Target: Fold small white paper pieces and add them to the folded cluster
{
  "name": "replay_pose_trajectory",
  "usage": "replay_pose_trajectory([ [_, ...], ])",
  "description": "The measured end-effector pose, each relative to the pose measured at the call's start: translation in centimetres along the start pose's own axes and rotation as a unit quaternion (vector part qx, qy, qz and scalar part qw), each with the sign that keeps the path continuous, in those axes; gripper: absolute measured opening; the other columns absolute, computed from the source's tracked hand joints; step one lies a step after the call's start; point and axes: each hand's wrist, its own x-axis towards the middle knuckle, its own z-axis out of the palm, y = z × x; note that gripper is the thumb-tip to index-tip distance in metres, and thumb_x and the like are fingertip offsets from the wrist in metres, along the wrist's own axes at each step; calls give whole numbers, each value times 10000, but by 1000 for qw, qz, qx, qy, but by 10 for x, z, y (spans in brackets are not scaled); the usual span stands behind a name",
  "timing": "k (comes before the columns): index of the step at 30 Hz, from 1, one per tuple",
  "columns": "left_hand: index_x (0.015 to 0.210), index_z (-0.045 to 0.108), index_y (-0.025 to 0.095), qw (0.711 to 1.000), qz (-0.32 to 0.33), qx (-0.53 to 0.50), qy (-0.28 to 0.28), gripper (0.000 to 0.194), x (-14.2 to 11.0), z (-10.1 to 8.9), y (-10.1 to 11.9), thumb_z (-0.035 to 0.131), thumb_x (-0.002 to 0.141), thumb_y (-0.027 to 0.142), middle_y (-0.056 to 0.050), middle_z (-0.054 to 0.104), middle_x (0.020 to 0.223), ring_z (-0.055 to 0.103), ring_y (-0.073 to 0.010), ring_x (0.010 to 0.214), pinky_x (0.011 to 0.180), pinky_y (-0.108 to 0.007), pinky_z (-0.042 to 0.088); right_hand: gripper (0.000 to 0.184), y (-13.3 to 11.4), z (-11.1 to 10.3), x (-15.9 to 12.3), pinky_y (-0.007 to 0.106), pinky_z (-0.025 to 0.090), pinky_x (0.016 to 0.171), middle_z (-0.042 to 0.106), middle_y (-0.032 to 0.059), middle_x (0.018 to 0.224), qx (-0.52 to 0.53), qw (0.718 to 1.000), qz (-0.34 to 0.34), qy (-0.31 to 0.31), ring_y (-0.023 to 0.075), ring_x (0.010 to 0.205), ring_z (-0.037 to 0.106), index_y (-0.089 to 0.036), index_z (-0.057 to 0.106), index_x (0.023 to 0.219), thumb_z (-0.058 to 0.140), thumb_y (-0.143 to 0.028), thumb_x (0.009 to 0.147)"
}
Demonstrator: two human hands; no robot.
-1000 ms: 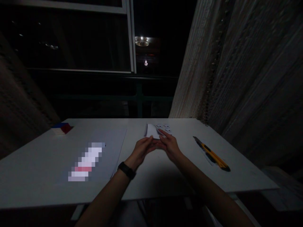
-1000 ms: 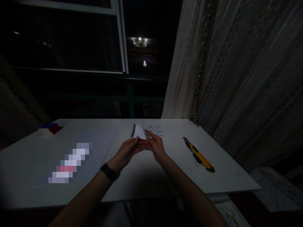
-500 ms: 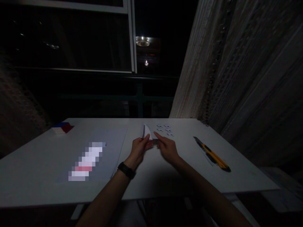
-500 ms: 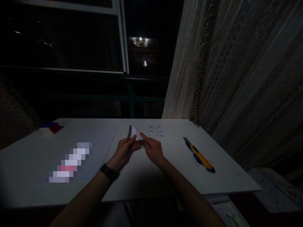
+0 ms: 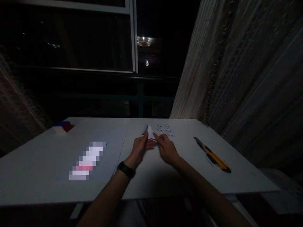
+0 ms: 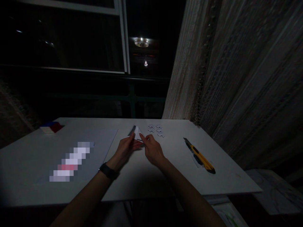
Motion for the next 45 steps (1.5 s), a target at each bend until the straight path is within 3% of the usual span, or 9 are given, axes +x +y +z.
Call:
replay_pose_trajectory([
  [9,663,588,98,1000,8,-7,-12,280,-1,-4,0,722,627,342,-65,643,637,615,-122,586,607,-236,506,503,-9,0,-1,283,465,666,465,81,954,-34,999,-14,-33,163,757,507,-246,267,1358,367,-210,866],
  [15,640,581,98,999,40,-15,2,285,1,-4,-1,718,623,348,-31,601,563,567,-97,519,554,-218,477,467,-15,-5,-2,293,471,697,496,60,929,62,998,-27,-14,157,769,521,-262,346,1323,415,-288,861],
  [18,645,587,96,999,50,-2,3,299,2,-4,-2,712,623,367,-28,599,559,553,-92,502,531,-213,459,452,-15,-6,1,306,472,722,529,46,894,171,984,29,24,148,751,539,-258,385,1301,424,-345,859],
  [20,648,592,94,999,48,10,5,308,2,-4,-2,705,627,380,-37,610,571,556,-94,506,530,-212,450,470,-12,-4,3,301,490,662,559,29,824,288,951,108,34,130,657,558,-238,373,1307,401,-383,862],
  [23,657,603,93,998,55,42,-5,325,2,-5,-3,686,642,407,-56,628,588,564,-106,516,522,-213,434,545,-4,3,7,280,501,510,583,2,657,470,857,212,-21,124,509,575,-173,414,1273,459,-457,811],
  [26,650,611,97,995,69,73,-21,348,3,-7,-5,661,655,442,-69,636,584,569,-122,519,509,-217,416,609,2,7,8,295,523,501,628,18,636,564,785,251,-53,154,523,621,-136,469,1218,599,-456,716],
  [29,637,618,101,992,78,96,-25,362,5,-8,-7,650,657,461,-70,636,580,561,-124,516,499,-215,403,642,3,7,7,319,543,524,668,47,707,604,752,260,-56,178,567,651,-146,453,1230,652,-422,686],
  [40,637,609,131,986,117,121,-14,306,6,-2,-7,679,618,429,-6,584,546,542,-125,516,499,-220,409,443,-8,15,8,298,546,478,669,48,662,604,737,303,-7,179,517,646,-147,538,988,680,-404,657],
  [45,593,616,126,980,136,137,40,283,4,-3,-4,711,580,393,-2,571,521,502,-108,480,458,-205,363,448,-21,18,8,290,542,479,650,32,659,584,752,307,-1,166,514,637,-163,489,1002,637,-437,680],
])
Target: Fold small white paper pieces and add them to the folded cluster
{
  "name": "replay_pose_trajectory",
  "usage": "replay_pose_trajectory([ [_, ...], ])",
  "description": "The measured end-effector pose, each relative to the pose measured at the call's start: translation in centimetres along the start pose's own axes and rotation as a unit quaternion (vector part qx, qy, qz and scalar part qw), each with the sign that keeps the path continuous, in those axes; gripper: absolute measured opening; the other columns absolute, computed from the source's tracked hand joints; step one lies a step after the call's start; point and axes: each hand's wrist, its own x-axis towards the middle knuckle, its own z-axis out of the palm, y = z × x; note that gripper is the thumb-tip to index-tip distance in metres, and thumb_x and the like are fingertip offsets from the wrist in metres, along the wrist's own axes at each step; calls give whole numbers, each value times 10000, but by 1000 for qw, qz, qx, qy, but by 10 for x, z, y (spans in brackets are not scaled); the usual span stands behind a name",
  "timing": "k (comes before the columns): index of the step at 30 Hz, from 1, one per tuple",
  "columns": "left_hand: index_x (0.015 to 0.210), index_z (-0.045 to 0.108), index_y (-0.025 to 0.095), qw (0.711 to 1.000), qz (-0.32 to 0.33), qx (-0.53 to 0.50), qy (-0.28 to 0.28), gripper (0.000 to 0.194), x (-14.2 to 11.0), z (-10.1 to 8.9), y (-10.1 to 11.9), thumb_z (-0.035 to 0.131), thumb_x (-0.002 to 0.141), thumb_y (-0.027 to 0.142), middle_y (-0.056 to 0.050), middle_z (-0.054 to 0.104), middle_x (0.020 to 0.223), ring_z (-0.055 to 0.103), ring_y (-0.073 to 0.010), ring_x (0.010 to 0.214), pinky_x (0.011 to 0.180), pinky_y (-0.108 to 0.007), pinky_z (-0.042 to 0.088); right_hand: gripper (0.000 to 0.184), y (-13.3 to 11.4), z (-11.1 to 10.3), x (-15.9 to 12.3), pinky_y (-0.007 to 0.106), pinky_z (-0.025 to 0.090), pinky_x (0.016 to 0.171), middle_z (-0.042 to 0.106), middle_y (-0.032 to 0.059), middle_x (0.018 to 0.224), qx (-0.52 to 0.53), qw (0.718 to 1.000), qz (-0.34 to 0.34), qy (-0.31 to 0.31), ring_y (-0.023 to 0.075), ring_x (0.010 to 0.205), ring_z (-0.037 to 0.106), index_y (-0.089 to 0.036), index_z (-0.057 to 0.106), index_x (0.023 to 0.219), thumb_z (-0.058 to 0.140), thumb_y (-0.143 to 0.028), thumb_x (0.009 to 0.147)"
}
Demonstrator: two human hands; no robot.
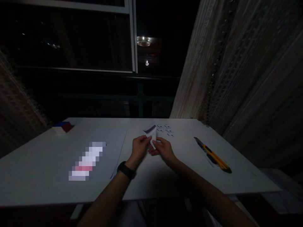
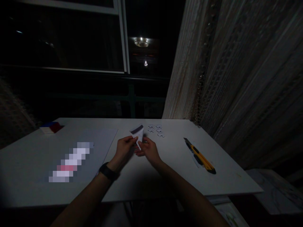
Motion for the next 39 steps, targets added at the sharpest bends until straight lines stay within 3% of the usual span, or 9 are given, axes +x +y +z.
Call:
replay_pose_trajectory([
  [4,626,653,120,1000,2,5,-3,255,0,-1,2,711,589,365,-20,606,557,508,-111,507,478,-203,363,582,-9,-5,-1,288,551,529,639,21,828,-46,994,-85,42,133,583,629,-250,351,1183,617,-427,696],
  [6,687,677,118,999,1,5,-32,253,-1,-1,3,711,593,351,-37,642,629,536,-122,550,512,-208,387,567,-16,-12,0,284,552,551,603,56,1002,-68,989,-122,56,137,655,633,-273,365,1175,619,-425,691],
  [8,714,687,116,998,4,13,-62,264,-1,0,2,704,602,355,-43,654,658,550,-129,572,526,-213,397,476,-20,-19,2,277,548,558,582,56,1027,-93,987,-123,34,147,697,634,-256,440,1094,620,-423,687],
  [12,662,680,107,993,15,64,-98,286,0,0,-3,678,623,390,-22,625,576,532,-118,531,490,-205,379,334,-20,-27,6,249,518,488,586,-15,694,-131,987,-91,-6,131,542,610,-188,523,844,654,-421,645],
  [16,847,687,92,996,9,82,-32,346,1,1,-9,710,596,330,-65,675,673,583,-148,602,559,-236,436,337,-13,-27,8,197,423,351,471,-71,423,-161,984,-72,37,126,371,547,-163,507,713,673,-438,610],
  [20,971,666,124,994,33,103,-12,377,-1,3,-11,678,642,309,-83,690,756,617,-176,693,643,-274,466,349,-9,-24,9,186,389,323,505,-53,413,-155,981,-80,79,130,349,547,-158,510,702,667,-456,612],
  [29,1164,553,213,966,173,188,-25,505,-14,10,-5,663,678,296,-63,636,986,590,-170,866,761,-294,466,369,-13,-10,8,232,469,383,567,-32,467,-34,983,-75,161,139,391,567,-161,512,695,696,-458,577],
  [34,930,677,187,973,158,168,17,310,-19,11,1,661,666,350,-65,679,921,614,-184,805,755,-304,473,336,-19,-10,7,265,519,508,619,-7,559,66,981,-88,161,136,486,600,-154,537,696,697,-433,597],
  [39,822,712,177,989,100,110,-19,252,-20,10,7,640,674,368,-61,704,837,632,-198,786,736,-297,475,313,-24,-13,5,261,516,548,615,-10,573,81,978,-96,164,127,516,601,-152,559,670,707,-418,597],
])
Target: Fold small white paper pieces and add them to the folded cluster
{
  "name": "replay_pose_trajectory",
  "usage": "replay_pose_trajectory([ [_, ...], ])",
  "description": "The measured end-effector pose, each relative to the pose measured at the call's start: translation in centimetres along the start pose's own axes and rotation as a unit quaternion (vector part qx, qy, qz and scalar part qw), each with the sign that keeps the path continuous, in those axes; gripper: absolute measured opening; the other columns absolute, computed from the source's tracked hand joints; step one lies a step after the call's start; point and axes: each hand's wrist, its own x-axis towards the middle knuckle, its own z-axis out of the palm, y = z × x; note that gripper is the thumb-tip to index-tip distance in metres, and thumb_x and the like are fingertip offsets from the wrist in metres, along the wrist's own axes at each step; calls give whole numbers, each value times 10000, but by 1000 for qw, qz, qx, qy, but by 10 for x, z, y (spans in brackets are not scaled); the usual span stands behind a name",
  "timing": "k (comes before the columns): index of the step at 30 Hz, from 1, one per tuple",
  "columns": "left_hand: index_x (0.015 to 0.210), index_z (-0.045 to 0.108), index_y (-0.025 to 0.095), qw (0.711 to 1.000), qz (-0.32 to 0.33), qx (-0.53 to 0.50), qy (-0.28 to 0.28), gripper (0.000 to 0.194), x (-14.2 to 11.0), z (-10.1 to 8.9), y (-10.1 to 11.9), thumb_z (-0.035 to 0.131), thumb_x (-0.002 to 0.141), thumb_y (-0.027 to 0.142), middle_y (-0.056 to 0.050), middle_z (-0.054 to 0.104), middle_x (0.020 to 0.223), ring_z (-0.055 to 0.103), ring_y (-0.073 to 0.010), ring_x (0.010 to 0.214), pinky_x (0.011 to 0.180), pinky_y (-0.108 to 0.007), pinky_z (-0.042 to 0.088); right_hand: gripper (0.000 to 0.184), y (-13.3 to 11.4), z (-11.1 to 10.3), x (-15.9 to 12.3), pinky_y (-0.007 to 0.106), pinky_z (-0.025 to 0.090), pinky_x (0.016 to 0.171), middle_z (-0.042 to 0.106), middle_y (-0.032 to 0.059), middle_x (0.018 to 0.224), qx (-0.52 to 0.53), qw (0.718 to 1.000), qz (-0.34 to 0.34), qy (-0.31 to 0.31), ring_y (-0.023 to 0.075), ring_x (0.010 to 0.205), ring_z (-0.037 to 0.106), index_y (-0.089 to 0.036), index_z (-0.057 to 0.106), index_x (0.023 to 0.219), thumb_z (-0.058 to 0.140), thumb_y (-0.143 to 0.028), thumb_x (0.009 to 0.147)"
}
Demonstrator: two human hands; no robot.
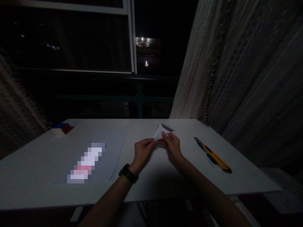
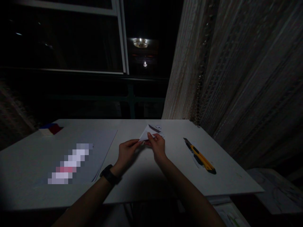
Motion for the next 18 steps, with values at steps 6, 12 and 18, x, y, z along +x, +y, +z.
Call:
replay_pose_trajectory([
  [6,762,718,129,997,-66,-46,-7,282,1,1,4,675,634,377,-89,705,741,634,-201,706,663,-287,476,282,-2,-1,1,243,493,587,616,-13,577,21,1000,-1,10,111,544,588,-148,578,646,731,-374,577],
  [12,778,705,119,996,-61,-70,-12,282,2,0,6,711,606,343,-94,702,769,638,-187,706,659,-273,485,299,-3,-4,4,239,451,519,612,-5,543,-43,999,-10,32,114,496,554,-139,592,634,751,-370,532],
  [18,863,679,120,993,-67,-95,28,353,8,1,7,741,567,302,-92,696,826,644,-195,771,716,-296,501,316,-2,-3,0,229,382,446,570,-15,474,-160,986,-50,26,101,425,482,-122,619,621,743,-393,515],
])
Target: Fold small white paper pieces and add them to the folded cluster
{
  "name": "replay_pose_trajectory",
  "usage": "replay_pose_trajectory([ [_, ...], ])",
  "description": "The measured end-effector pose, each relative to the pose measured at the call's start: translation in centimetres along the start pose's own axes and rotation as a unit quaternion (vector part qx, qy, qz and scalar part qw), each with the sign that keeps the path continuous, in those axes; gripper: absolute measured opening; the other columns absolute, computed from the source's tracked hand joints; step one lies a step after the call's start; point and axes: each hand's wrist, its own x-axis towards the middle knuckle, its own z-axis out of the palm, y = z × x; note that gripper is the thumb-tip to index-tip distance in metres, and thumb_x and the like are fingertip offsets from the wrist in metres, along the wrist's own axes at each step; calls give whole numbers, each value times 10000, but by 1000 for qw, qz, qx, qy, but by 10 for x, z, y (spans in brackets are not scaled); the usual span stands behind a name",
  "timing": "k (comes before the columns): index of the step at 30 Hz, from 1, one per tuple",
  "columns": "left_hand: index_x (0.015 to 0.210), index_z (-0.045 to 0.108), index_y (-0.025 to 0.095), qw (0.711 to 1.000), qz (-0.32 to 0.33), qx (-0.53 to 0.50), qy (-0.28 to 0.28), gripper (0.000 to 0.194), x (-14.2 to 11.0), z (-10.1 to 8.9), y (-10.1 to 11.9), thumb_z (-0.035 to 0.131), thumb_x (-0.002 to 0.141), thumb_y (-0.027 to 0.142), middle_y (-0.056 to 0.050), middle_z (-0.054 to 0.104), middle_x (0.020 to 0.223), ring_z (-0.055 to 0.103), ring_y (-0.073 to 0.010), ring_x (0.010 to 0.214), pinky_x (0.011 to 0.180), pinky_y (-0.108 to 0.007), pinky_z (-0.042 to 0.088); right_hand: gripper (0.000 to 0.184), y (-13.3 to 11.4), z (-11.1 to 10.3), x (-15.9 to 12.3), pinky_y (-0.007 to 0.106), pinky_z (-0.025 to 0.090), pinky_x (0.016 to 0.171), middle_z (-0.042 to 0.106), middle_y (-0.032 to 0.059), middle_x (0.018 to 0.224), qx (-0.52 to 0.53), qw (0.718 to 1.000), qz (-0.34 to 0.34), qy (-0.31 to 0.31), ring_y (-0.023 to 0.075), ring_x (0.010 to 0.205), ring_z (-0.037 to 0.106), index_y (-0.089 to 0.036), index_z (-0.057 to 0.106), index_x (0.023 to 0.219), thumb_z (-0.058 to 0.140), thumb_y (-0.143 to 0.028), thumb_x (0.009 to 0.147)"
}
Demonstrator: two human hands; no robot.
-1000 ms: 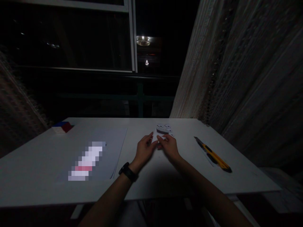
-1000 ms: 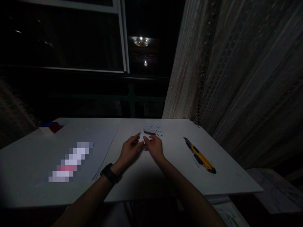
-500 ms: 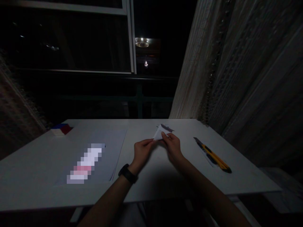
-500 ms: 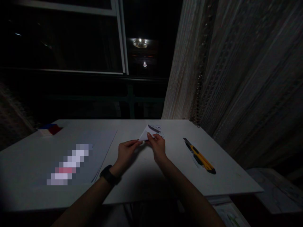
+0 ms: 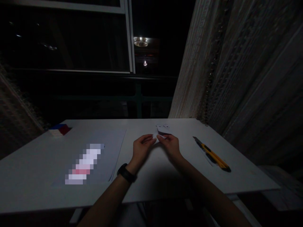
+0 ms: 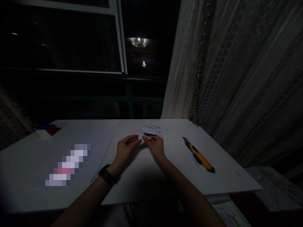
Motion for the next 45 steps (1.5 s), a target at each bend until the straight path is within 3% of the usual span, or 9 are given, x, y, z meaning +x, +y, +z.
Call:
replay_pose_trajectory([
  [6,930,680,121,1000,4,23,16,386,1,-2,-3,735,581,277,-96,699,829,643,-195,765,739,-313,497,299,0,-1,0,238,407,440,614,6,514,3,999,-12,-42,124,441,523,-136,652,624,721,-415,541],
  [12,925,688,157,996,47,70,8,302,0,-3,-4,670,664,307,-86,696,903,635,-205,846,803,-335,471,330,0,-3,0,254,421,439,617,32,474,-26,999,11,-29,153,428,550,-119,673,672,711,-426,557],
  [18,932,688,162,993,75,95,-3,290,0,-4,-6,627,705,333,-85,690,925,624,-211,875,808,-334,462,315,-2,-2,-2,237,390,434,592,8,455,-50,998,-25,-14,119,409,499,-119,674,686,694,-417,584],
  [29,1035,643,203,971,181,151,26,273,-8,1,-2,492,823,283,-51,638,908,579,-159,870,793,-285,441,242,-2,11,-5,277,466,568,691,63,746,-18,998,-61,18,182,652,608,-146,673,727,666,-363,618],
  [40,1086,614,193,970,182,147,71,313,-1,0,1,508,815,311,-64,635,1002,574,-173,930,832,-300,430,174,-19,28,-4,310,492,670,697,63,816,-6,998,-69,11,200,744,629,-155,657,714,650,-311,637],
  [45,1095,609,197,965,189,164,75,311,3,-1,1,482,831,302,-63,634,964,574,-162,898,807,-288,433,284,-15,35,-1,317,501,695,685,72,884,37,996,-80,1,195,782,629,-154,627,863,657,-313,630],
])
